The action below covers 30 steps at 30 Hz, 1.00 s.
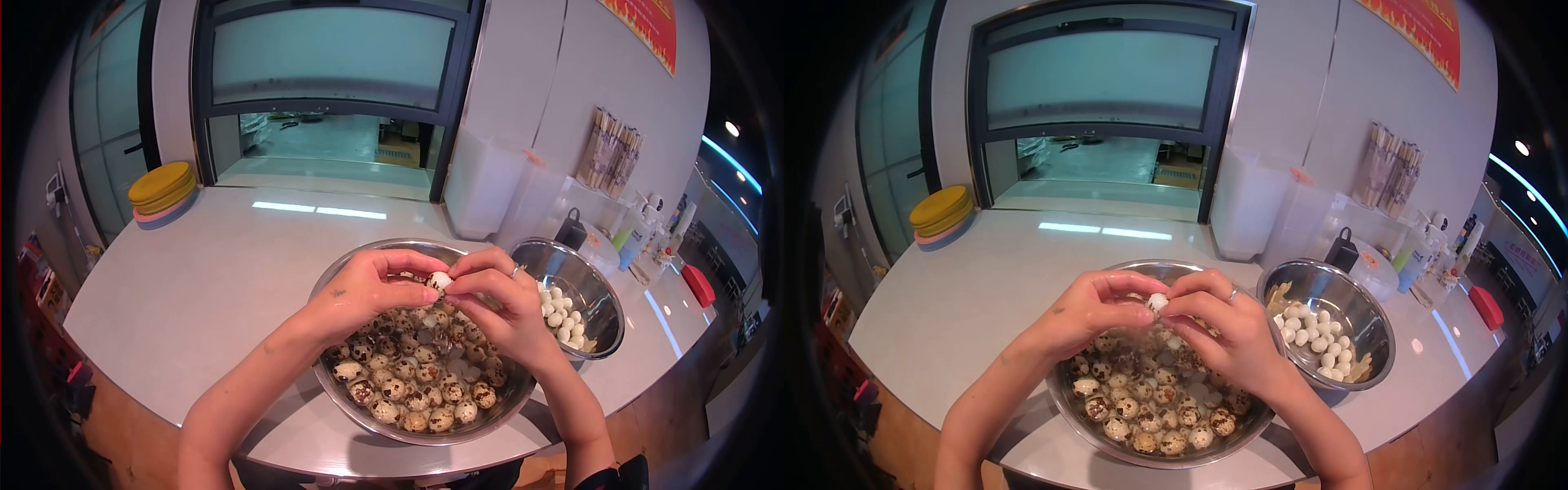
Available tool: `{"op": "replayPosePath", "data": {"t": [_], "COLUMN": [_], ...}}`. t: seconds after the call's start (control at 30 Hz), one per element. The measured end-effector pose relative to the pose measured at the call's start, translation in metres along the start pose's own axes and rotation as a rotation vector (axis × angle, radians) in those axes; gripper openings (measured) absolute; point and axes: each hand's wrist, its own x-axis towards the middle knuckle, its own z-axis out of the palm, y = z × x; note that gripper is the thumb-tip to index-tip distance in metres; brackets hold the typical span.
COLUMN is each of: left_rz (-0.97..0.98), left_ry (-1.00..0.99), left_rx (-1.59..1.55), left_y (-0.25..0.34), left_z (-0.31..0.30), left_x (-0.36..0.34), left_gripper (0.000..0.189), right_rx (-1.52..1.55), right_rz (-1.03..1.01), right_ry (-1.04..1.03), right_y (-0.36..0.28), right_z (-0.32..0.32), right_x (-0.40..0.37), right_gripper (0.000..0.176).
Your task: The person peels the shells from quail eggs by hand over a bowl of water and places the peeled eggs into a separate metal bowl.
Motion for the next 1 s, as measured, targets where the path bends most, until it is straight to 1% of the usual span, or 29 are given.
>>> {"op": "replayPosePath", "data": {"t": [0.07,0.13,0.37,0.43,0.47,0.53,0.57,0.63,0.67,0.73,0.87,1.0], "left_rz": [0.001,-0.009,0.004,0.053,0.053,-0.006,-0.007,-0.003,-0.005,0.061,0.058,0.010], "left_ry": [0.008,0.025,0.055,0.041,0.041,0.012,0.011,-0.002,-0.002,-0.013,-0.026,-0.007], "left_rx": [0.022,0.048,0.040,-0.173,-0.172,-0.126,-0.125,-0.106,-0.106,-0.064,-0.025,-0.056], "left_y": [0.000,0.000,-0.003,-0.003,-0.001,0.006,0.006,0.005,0.004,0.001,0.002,0.003], "left_z": [0.001,0.000,-0.001,-0.001,0.000,0.002,0.003,0.004,0.004,0.004,0.006,0.010], "left_x": [0.000,-0.001,0.001,0.002,0.001,-0.003,-0.003,-0.003,-0.002,-0.001,-0.003,-0.004], "left_gripper": [0.036,0.035,0.035,0.036,0.036,0.038,0.038,0.038,0.038,0.036,0.034,0.033], "right_rx": [0.013,0.024,-0.042,-0.153,-0.153,-0.185,-0.185,-0.074,-0.073,-0.029,-0.038,-0.093], "right_rz": [0.013,0.098,0.019,0.022,0.022,0.123,0.124,0.095,0.096,0.069,0.037,-0.022], "right_ry": [-0.010,-0.040,-0.009,0.083,0.084,0.164,0.165,0.171,0.171,0.179,0.137,0.111], "right_y": [-0.002,-0.006,-0.006,-0.002,-0.002,-0.001,-0.001,-0.003,-0.005,-0.010,-0.008,-0.007], "right_z": [0.000,0.002,0.007,0.007,0.006,0.003,0.003,0.004,0.005,0.006,0.004,0.005], "right_x": [0.000,0.001,0.001,0.000,0.001,0.000,0.000,0.000,0.001,0.003,0.002,0.001], "right_gripper": [0.020,0.018,0.016,0.015,0.015,0.015,0.015,0.015,0.015,0.016,0.016,0.017]}}
